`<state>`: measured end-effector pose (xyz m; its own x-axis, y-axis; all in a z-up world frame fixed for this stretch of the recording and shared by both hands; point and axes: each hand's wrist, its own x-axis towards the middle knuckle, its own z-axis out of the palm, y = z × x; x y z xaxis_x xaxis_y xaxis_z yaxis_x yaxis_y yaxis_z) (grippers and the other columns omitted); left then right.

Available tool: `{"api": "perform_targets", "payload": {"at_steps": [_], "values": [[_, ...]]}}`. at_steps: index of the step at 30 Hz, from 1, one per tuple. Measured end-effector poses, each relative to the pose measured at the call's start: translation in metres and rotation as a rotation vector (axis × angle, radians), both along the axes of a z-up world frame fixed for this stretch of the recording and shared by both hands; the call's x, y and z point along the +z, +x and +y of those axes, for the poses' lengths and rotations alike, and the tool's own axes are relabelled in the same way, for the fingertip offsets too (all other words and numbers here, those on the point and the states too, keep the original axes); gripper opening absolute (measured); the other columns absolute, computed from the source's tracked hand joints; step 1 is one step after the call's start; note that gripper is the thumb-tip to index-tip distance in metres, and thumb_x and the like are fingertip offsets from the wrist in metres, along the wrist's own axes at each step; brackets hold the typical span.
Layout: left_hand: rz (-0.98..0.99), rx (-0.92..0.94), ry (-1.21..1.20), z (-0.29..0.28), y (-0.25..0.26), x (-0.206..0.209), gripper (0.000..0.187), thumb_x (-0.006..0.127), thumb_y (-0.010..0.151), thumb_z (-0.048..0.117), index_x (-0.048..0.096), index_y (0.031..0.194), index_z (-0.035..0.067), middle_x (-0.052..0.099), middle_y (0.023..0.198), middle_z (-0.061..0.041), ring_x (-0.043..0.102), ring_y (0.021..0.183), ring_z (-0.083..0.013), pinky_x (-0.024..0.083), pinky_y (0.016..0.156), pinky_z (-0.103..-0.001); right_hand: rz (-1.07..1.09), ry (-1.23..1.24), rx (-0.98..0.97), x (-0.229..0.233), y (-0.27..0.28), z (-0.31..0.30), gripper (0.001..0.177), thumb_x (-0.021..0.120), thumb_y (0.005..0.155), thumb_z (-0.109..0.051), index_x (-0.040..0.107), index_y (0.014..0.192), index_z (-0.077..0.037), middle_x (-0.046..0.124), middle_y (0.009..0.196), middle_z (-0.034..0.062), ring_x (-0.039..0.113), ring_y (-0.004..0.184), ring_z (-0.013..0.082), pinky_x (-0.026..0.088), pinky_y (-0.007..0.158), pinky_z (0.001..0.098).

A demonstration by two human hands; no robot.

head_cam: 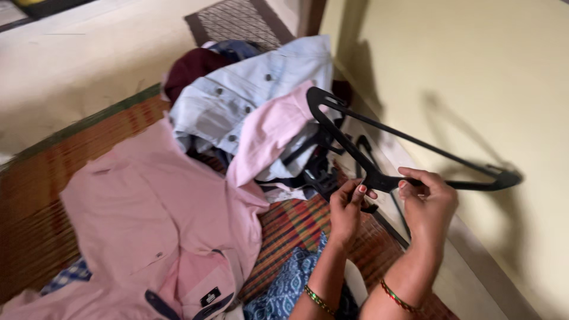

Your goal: The person sits on a mat and places a light blue denim jacket onto a hanger, then buttons it. Next, they pick up a pink shirt, lay it flat, and place it onto a hanger, buttoning it as well.

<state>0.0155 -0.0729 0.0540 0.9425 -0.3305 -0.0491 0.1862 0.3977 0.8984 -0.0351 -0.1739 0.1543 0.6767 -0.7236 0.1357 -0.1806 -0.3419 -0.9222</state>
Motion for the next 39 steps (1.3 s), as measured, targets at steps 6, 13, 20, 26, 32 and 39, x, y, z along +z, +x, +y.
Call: {"api": "perform_targets", "payload": {"at_steps": [6, 13, 20, 26, 32, 39], "values": [[0.025, 0.189, -0.138, 0.066, 0.017, 0.021, 0.025, 0.057, 0.107, 0.017, 0.070, 0.118, 0.000, 0.071, 0.085, 0.000, 0.052, 0.070, -0.0058, 0.045, 0.066, -0.023, -0.345, 0.086, 0.316, 0.026, 0.027, 0.059, 0.029, 0.064, 0.090, 0.019, 0.070, 0.115, 0.006, 0.070, 0.133, 0.0139, 0.071, 0.091, 0.0127, 0.058, 0.079, 0.0240], [-0.058, 0.468, 0.036, 0.214, 0.032, -0.011, 0.023, 0.059, 0.104, 0.014, 0.070, 0.117, -0.001, 0.072, 0.088, -0.001, 0.057, 0.072, -0.0065, 0.047, 0.067, -0.024, -0.236, -0.105, 0.630, 0.028, 0.047, 0.136, 0.023, 0.070, 0.093, 0.011, 0.072, 0.115, 0.004, 0.072, 0.129, 0.0138, 0.067, 0.092, 0.0124, 0.052, 0.075, 0.0251], [0.002, 0.736, 0.469, 0.416, -0.017, -0.038, 0.023, 0.064, 0.101, 0.014, 0.070, 0.117, -0.001, 0.076, 0.083, -0.002, 0.061, 0.065, -0.0025, 0.046, 0.056, -0.021, 0.150, -0.490, 1.097, -0.030, 0.066, 0.211, 0.025, 0.077, 0.083, -0.014, 0.076, 0.106, -0.005, 0.076, 0.103, 0.0156, 0.074, 0.087, 0.0292, 0.057, 0.077, 0.0384], [0.125, 0.873, 0.606, 0.495, -0.079, -0.056, 0.022, 0.060, 0.100, 0.012, 0.074, 0.113, 0.000, 0.071, 0.078, 0.000, 0.045, 0.055, -0.0046, 0.037, 0.049, -0.022, 0.275, -0.600, 1.567, -0.107, 0.055, 0.279, 0.039, 0.073, 0.081, -0.018, 0.072, 0.119, -0.014, 0.071, 0.115, 0.0154, 0.067, 0.110, 0.0344, 0.053, 0.093, 0.0443], [0.175, 0.933, 0.567, 0.516, -0.120, -0.076, 0.022, 0.061, 0.100, 0.010, 0.076, 0.111, 0.000, 0.071, 0.076, -0.001, 0.049, 0.055, -0.0047, 0.041, 0.051, -0.022, 0.774, -0.960, 1.483, -0.153, 0.041, 0.321, 0.032, 0.073, 0.087, -0.029, 0.074, 0.118, -0.022, 0.056, 0.126, 0.0160, 0.057, 0.121, 0.0365, 0.050, 0.096, 0.0488], [0.228, 0.994, 0.554, 0.525, -0.133, -0.090, 0.021, 0.063, 0.097, 0.010, 0.076, 0.110, -0.002, 0.072, 0.075, -0.002, 0.050, 0.056, -0.0060, 0.038, 0.051, -0.024, 0.552, -0.670, 1.409, -0.212, 0.078, 0.287, 0.033, 0.077, 0.081, -0.017, 0.075, 0.110, -0.002, 0.069, 0.113, 0.0234, 0.069, 0.103, 0.0384, 0.055, 0.090, 0.0453]]}}
